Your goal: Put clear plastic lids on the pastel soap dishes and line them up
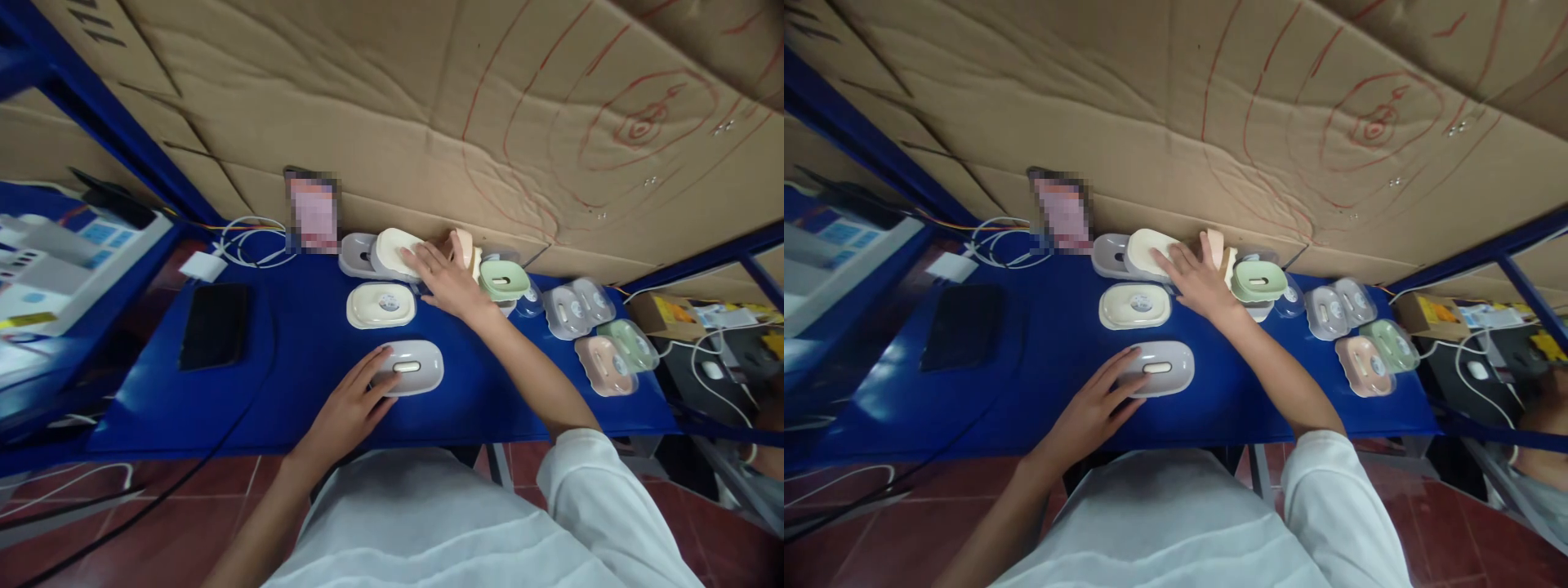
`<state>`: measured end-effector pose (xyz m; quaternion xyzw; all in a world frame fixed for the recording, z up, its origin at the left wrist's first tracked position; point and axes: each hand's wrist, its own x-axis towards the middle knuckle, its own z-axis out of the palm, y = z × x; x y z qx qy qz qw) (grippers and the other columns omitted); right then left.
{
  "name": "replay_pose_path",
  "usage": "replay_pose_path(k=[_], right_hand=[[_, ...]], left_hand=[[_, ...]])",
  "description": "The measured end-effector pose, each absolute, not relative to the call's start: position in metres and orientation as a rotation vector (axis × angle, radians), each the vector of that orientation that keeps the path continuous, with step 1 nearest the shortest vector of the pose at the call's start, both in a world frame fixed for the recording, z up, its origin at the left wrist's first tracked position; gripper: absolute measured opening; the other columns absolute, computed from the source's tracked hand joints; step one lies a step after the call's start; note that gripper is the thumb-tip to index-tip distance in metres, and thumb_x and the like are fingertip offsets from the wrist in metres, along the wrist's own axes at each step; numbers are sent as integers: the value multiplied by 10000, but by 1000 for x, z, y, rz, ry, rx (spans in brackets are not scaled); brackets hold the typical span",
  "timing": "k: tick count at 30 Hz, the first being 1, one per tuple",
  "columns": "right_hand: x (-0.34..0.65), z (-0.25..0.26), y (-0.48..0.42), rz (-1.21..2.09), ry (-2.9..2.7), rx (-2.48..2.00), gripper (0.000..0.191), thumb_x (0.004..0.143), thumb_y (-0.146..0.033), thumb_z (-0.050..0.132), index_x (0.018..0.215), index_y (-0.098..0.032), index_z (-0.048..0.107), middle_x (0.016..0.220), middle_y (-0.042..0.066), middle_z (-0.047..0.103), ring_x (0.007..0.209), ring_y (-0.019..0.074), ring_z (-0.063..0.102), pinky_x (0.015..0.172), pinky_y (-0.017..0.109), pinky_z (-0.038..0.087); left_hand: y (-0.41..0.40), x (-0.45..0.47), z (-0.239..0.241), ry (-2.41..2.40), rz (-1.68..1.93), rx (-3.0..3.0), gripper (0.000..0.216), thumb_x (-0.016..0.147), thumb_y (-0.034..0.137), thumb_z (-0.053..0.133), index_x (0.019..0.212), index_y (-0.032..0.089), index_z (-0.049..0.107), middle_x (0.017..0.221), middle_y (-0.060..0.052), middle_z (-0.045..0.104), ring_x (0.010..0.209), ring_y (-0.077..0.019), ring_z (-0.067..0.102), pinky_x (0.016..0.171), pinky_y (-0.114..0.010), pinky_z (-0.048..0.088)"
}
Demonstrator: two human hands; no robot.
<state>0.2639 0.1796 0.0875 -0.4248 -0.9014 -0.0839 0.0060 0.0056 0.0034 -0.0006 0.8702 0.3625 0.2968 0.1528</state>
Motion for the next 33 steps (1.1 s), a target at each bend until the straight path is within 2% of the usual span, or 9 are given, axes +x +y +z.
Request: replay_pose_path(k=[2,6,12,15,18,22,25,29,33], right_hand=[[267,89,175,-281,-2803,-1325,828,941,-100,675,1682,-128,307,1695,245,432,1583,401,420,1294,803,19],[276,107,160,-222,-2696,-1267,611,1037,-111,482,1640,-176,405,1565,163,609,1476,324,559,1313,775,3],[285,106,141,-234,-2813,-1283,550,1002,-41,488,1531,-177,552,1581,159,600,1538,328,491,1324,768,43],[290,94,148,-319,-2887,-1382,424,971,-44,547,1352,-161,693,1421,166,709,1487,359,534,1326,760,104],[295,94,150,-257,-2906,-1349,379,1003,-35,484,1225,-188,752,1160,116,800,1327,326,652,1327,711,179],[305,114,117,167,-2598,-1273,394,1120,-260,461,1496,-222,574,1195,90,772,1161,271,708,1261,625,359],[316,121,83,595,-2256,-1322,559,1133,-419,465,1650,-235,355,1164,80,722,1017,234,708,1023,447,583],[318,104,70,1037,-2221,-1259,483,1154,-425,426,1614,-274,415,1128,41,702,910,168,685,857,322,606],[296,80,87,1000,-2395,-1073,556,1125,-477,524,1631,-265,431,1356,105,689,1119,209,700,984,378,600]], left_hand=[[4,6,-1,1041,868,2482,373,1031,153,648,1397,219,651,1682,-187,462,1580,-353,455,1212,-568,540],[4,6,-1,1061,898,2440,415,1017,139,655,1422,225,623,1724,-199,384,1580,-369,451,1204,-572,543],[7,7,1,1072,880,2409,375,1020,150,655,1389,213,643,1710,-194,406,1569,-367,468,1216,-551,535],[8,7,1,1069,881,2402,369,1020,154,656,1383,216,647,1703,-192,417,1561,-364,479,1216,-547,537],[8,6,1,1066,881,2414,359,1024,153,657,1378,201,635,1696,-206,416,1571,-358,466,1223,-532,532],[7,5,0,1084,866,2405,434,1028,163,662,1452,217,590,1708,-207,391,1580,-358,453,1226,-525,527],[6,5,-1,1121,844,2311,598,1018,205,691,1577,264,487,1747,-193,328,1556,-356,490,1207,-506,548],[6,5,-4,1064,765,2192,842,994,232,731,1698,338,283,1767,-161,314,1561,-341,487,1210,-507,543],[7,4,-4,1030,727,2123,994,972,234,765,1733,374,141,1780,-153,287,1606,-353,414,1208,-530,540]])
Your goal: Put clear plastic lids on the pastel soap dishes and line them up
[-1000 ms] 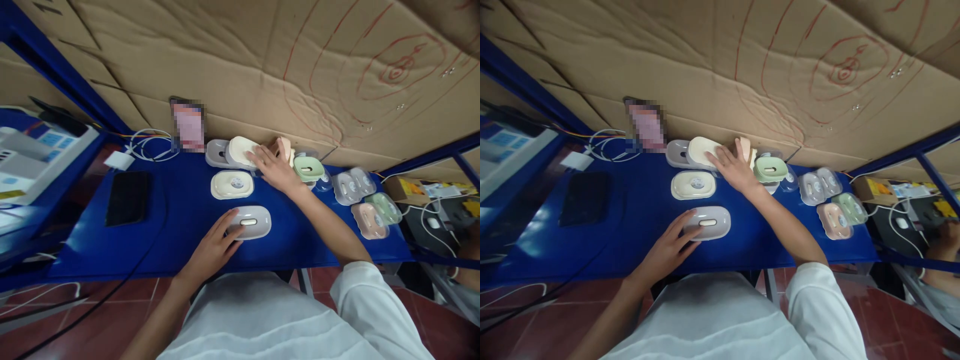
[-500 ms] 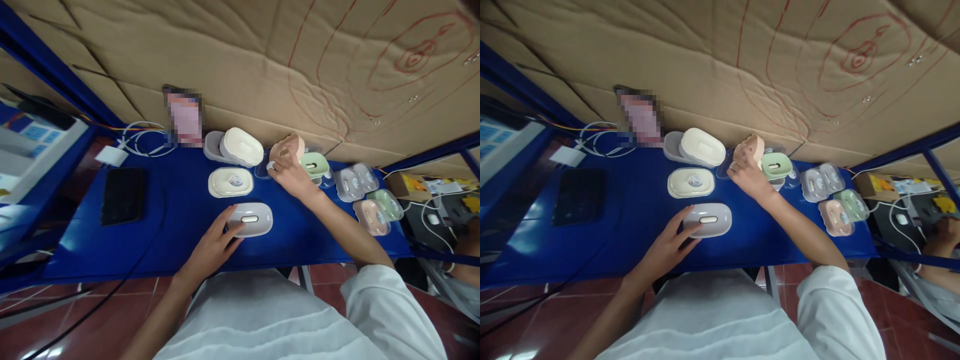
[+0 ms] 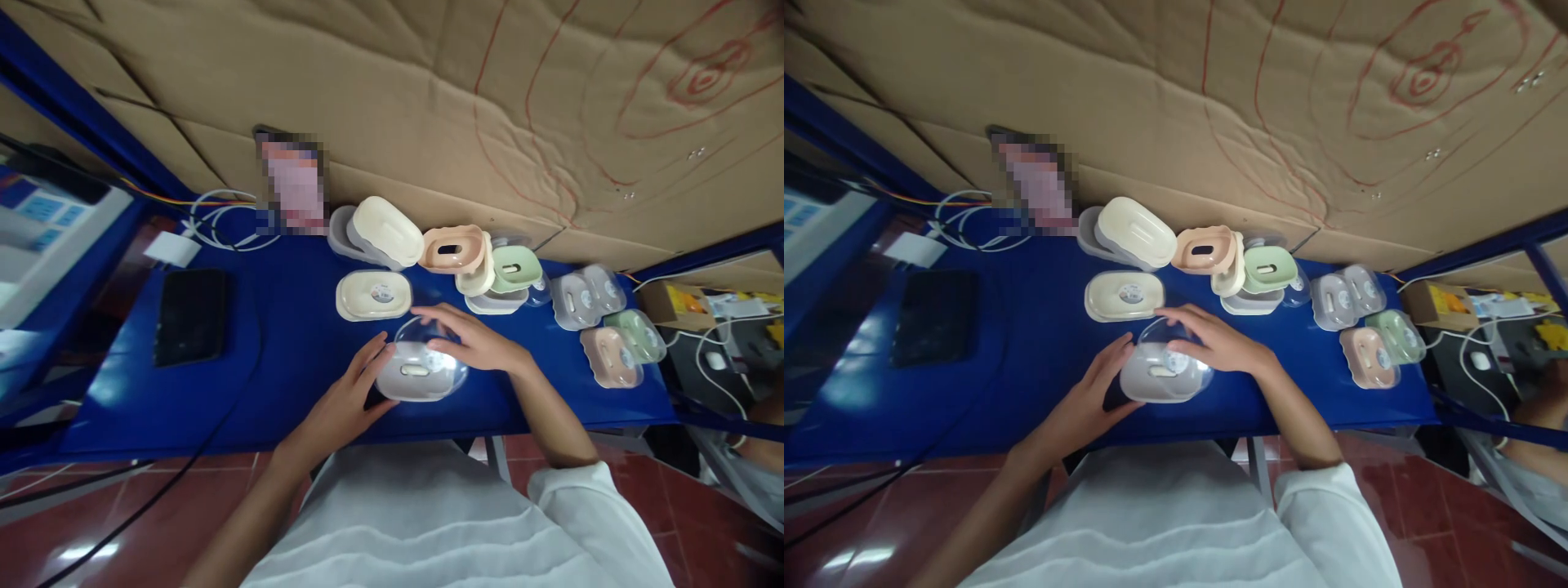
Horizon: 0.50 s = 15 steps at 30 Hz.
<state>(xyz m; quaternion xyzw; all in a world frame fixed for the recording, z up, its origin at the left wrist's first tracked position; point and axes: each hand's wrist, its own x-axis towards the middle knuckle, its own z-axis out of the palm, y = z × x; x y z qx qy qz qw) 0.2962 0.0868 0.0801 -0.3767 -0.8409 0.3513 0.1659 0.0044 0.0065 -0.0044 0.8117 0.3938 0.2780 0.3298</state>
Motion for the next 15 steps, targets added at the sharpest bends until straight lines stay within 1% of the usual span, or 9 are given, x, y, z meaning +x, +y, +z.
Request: replay_pose_path(k=[2,3,6,8,10,11,12,13,15], right_hand=[[282,74,90,793,-2477,-1096,548,1102,-507,566,1583,-250,511,1494,134,642,1329,270,645,1118,452,548],[276,73,89,682,-2501,-1147,529,1098,-511,569,1550,-237,552,1516,140,637,1378,288,624,1152,472,525],[264,74,68,450,-2559,-1323,501,1112,-499,529,1503,-195,608,1471,154,687,1344,306,663,1162,491,512],[262,75,46,355,-2614,-1402,616,1102,-552,523,1566,-148,549,1513,194,655,1391,343,631,1201,552,467],[261,75,23,279,-2657,-1444,824,1057,-659,542,1645,-91,434,1638,252,514,1516,404,505,1252,646,382],[262,75,14,266,-2675,-1445,893,1039,-692,551,1671,-83,384,1697,263,422,1563,419,439,1262,669,360],[263,76,8,275,-2693,-1431,906,1036,-692,557,1686,-92,358,1737,257,347,1591,419,396,1262,667,364],[265,77,4,305,-2713,-1403,860,1054,-652,559,1693,-115,351,1763,240,298,1608,403,373,1262,647,379],[269,79,3,400,-2756,-1312,693,1105,-480,550,1698,-177,360,1787,186,269,1637,349,337,1271,583,402]], left_hand=[[7,4,-4,1031,731,2103,1016,961,232,780,1734,375,137,1787,-158,259,1598,-365,424,1208,-541,539],[7,4,-4,1032,735,2100,996,962,226,777,1730,380,161,1790,-156,248,1583,-364,449,1213,-543,534],[7,3,-5,1028,759,2108,819,992,203,730,1678,397,328,1769,-129,284,1538,-340,514,1240,-541,509],[7,2,-6,1017,785,2107,696,1001,203,716,1614,384,440,1713,-119,367,1524,-326,528,1242,-534,512],[8,2,-7,1008,813,2098,607,999,199,716,1548,358,510,1665,-119,421,1513,-315,537,1229,-526,528],[8,2,-7,1003,823,2094,569,998,193,714,1517,345,535,1660,-120,425,1510,-310,539,1223,-521,534],[9,2,-7,995,826,2095,535,999,188,709,1489,334,553,1667,-120,418,1513,-306,535,1220,-515,537],[9,3,-7,988,824,2098,506,1003,185,703,1468,327,565,1680,-119,404,1521,-302,526,1221,-511,535],[9,3,-6,976,812,2112,471,1012,196,695,1450,318,571,1706,-117,381,1537,-297,509,1225,-507,529]])
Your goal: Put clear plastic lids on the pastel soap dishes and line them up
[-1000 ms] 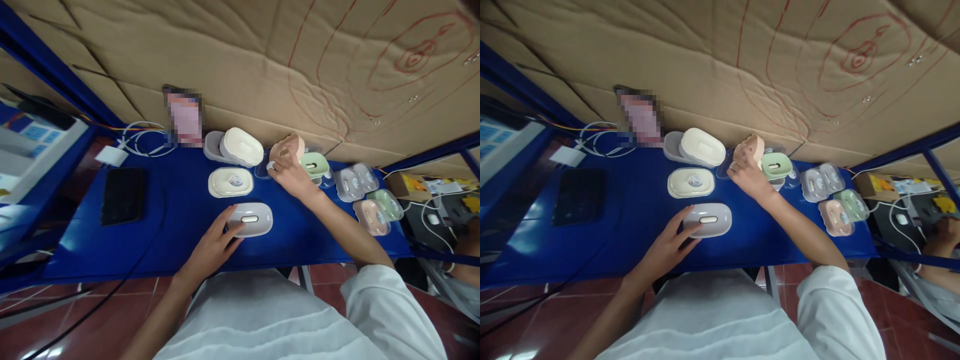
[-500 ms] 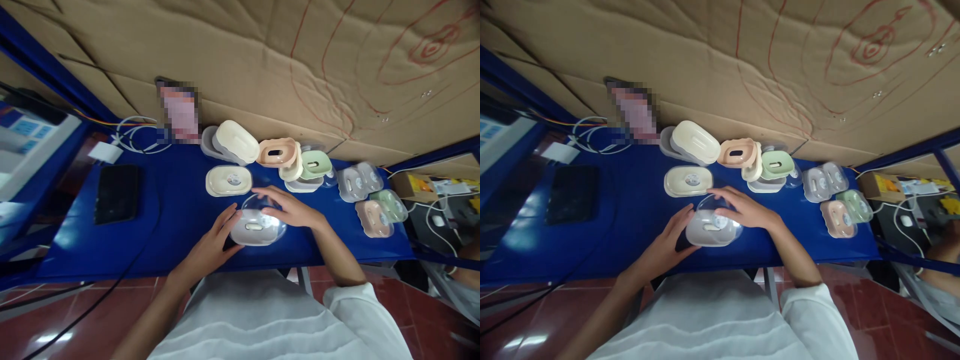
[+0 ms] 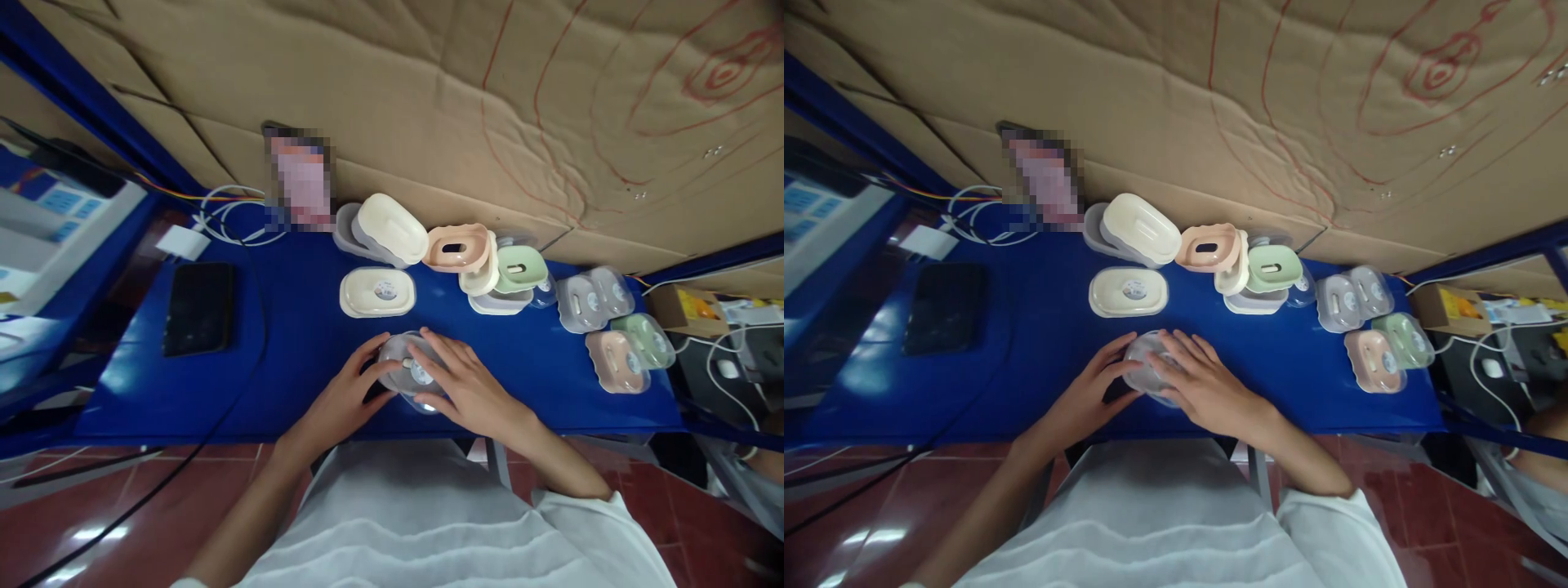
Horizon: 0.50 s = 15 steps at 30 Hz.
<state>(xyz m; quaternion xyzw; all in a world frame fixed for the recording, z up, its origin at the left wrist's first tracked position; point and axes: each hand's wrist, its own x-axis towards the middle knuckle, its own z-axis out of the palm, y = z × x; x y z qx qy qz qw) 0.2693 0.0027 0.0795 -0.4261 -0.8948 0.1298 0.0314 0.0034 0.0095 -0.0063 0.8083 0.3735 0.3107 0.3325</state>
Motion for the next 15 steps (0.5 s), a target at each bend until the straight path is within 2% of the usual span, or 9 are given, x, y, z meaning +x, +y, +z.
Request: replay_pose_path(k=[1,3,5,6,8,10,12,15], right_hand=[[271,81,5,449,-2781,-1256,639,1115,-373,540,1703,-204,355,1795,156,266,1656,325,299,1286,566,391],[274,84,11,518,-2834,-1147,662,1086,-172,499,1719,-242,315,1808,97,246,1690,290,200,1330,583,319],[273,83,16,529,-2868,-1102,717,1057,-92,462,1728,-266,279,1812,53,237,1703,273,136,1350,625,247],[271,79,17,506,-2867,-1111,696,1071,-130,474,1727,-263,283,1809,51,245,1704,278,131,1352,641,226],[267,66,17,395,-2830,-1129,652,1103,-344,550,1710,-232,340,1788,84,304,1696,311,170,1350,646,231],[263,49,13,232,-2792,-1104,736,1066,-538,613,1689,-214,394,1752,112,385,1676,345,235,1344,631,267],[260,33,7,60,-2770,-1089,764,1051,-570,629,1688,-214,401,1732,117,423,1656,370,282,1331,629,298],[260,20,0,-131,-2760,-1094,739,1064,-523,629,1698,-236,381,1735,109,422,1638,384,317,1307,630,331]], left_hand=[[9,4,-6,974,806,2119,470,1017,206,691,1455,315,563,1713,-119,379,1541,-295,506,1225,-507,528],[9,4,-5,983,795,2130,481,1027,225,682,1477,310,536,1720,-125,385,1553,-295,493,1228,-518,522],[8,4,-5,1003,794,2136,499,1033,246,679,1498,299,506,1718,-138,398,1571,-298,471,1233,-536,512],[8,3,-5,1015,795,2136,502,1034,256,680,1501,291,499,1714,-144,407,1577,-300,464,1234,-542,509],[8,2,-7,1034,804,2132,486,1032,275,686,1485,274,511,1700,-152,431,1572,-303,472,1225,-544,517],[8,1,-9,1045,806,2128,455,1032,295,686,1463,272,540,1686,-148,454,1549,-302,502,1198,-533,544],[8,0,-11,1044,815,2131,430,1040,319,674,1454,281,563,1672,-139,477,1528,-302,529,1167,-527,570],[7,1,-12,1040,837,2144,379,1057,345,646,1428,287,593,1656,-139,494,1490,-297,571,1130,-516,599]])
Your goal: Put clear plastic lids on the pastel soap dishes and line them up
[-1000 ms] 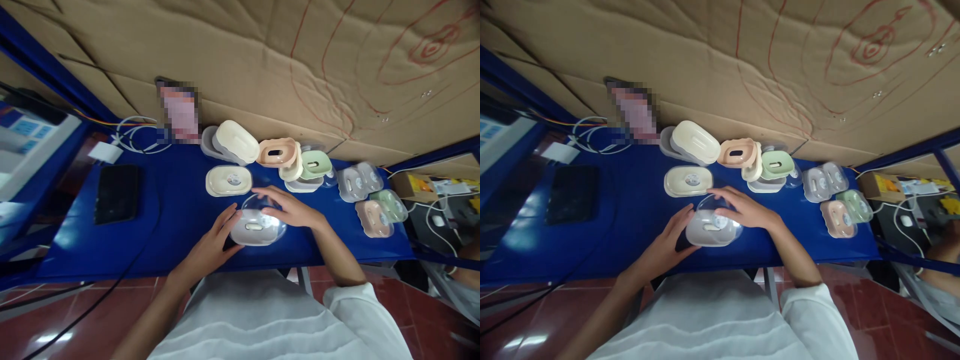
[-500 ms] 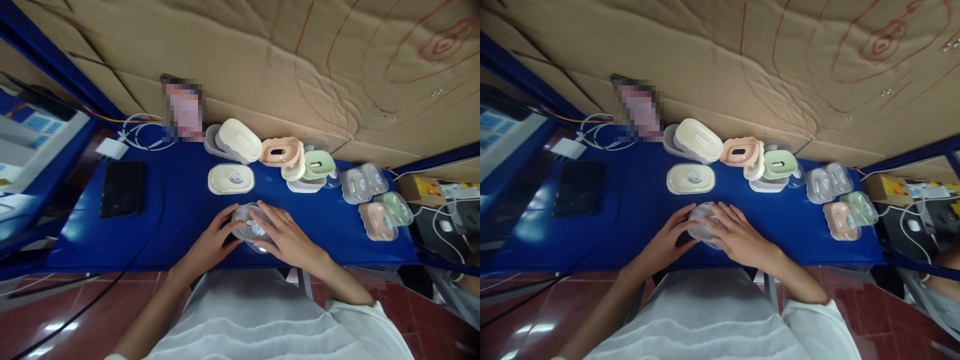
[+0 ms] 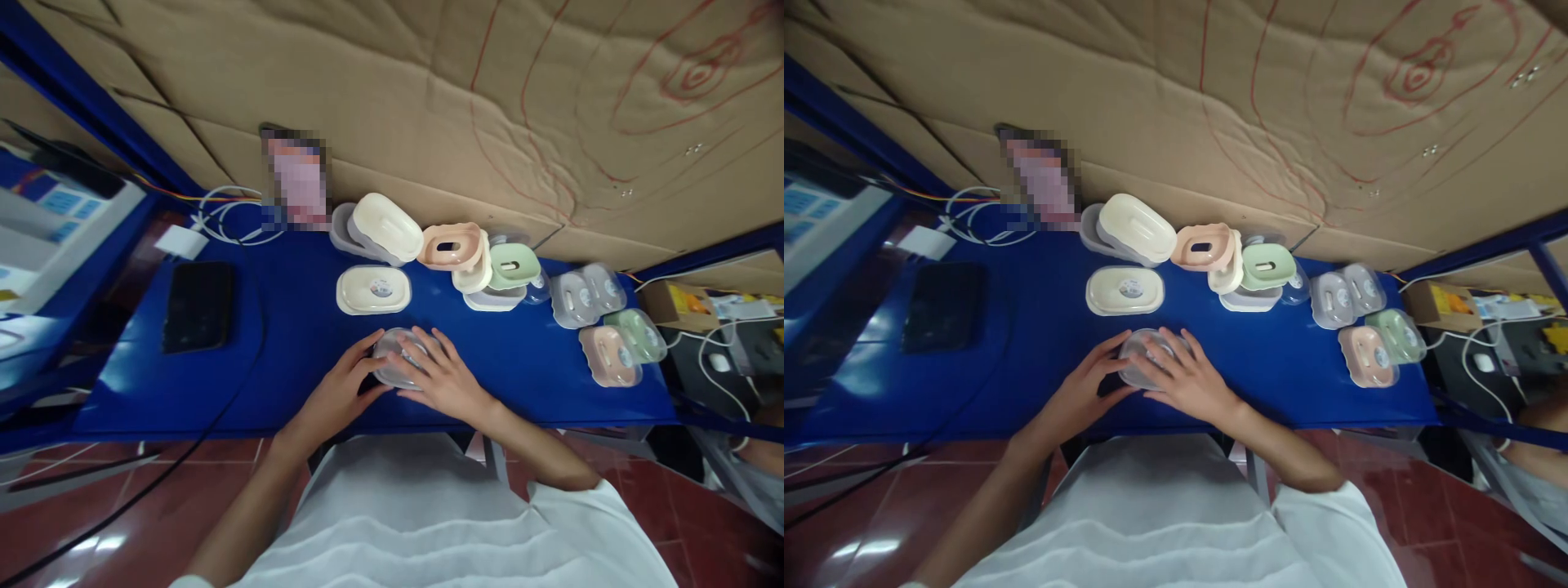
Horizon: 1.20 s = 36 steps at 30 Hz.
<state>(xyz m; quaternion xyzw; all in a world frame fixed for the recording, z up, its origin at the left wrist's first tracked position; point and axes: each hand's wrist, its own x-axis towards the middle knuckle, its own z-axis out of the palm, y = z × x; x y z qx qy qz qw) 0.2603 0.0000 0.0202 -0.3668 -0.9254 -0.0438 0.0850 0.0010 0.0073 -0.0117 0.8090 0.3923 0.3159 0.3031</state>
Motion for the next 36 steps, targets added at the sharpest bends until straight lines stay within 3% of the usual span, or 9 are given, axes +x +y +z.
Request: replay_pose_path(k=[6,10,15,23,30,36], right_hand=[[264,27,0,-202,-2760,-1034,687,1061,-545,625,1662,-258,452,1706,88,473,1592,388,371,1248,607,397],[260,41,2,-114,-2788,-1032,680,1066,-558,606,1662,-271,450,1687,93,498,1574,386,378,1217,597,418],[259,51,2,-82,-2857,-1001,518,1099,-415,569,1607,-327,522,1690,56,494,1570,358,386,1258,600,363],[280,23,3,-138,-2771,-1007,576,1085,-518,588,1636,-407,464,1706,44,474,1624,338,337,1294,616,298],[299,31,-12,-76,-2778,-1118,630,1050,-535,650,1638,-400,470,1722,79,450,1606,379,340,1188,590,421],[298,41,-18,-152,-2810,-1086,592,1038,-582,646,1590,-402,534,1705,57,481,1567,367,391,1187,574,402]], left_hand=[[5,2,-9,1075,814,2139,288,1061,375,635,1335,285,638,1603,-127,543,1446,-299,611,1098,-499,620],[8,2,-13,1095,835,2060,464,1009,392,716,1429,268,560,1577,-157,560,1463,-322,591,1141,-555,580],[10,5,-15,1071,777,2049,591,1012,329,706,1554,296,474,1614,-153,536,1513,-326,541,1198,-594,523],[10,12,-7,1062,721,2131,636,998,319,736,1580,320,478,1633,-139,511,1515,-317,533,1224,-548,507],[18,30,2,970,662,2163,621,979,323,769,1544,341,513,1594,-117,531,1450,-304,586,1200,-513,535],[20,37,1,920,622,2123,609,942,292,807,1486,308,535,1557,-126,548,1448,-313,583,1213,-541,521]])
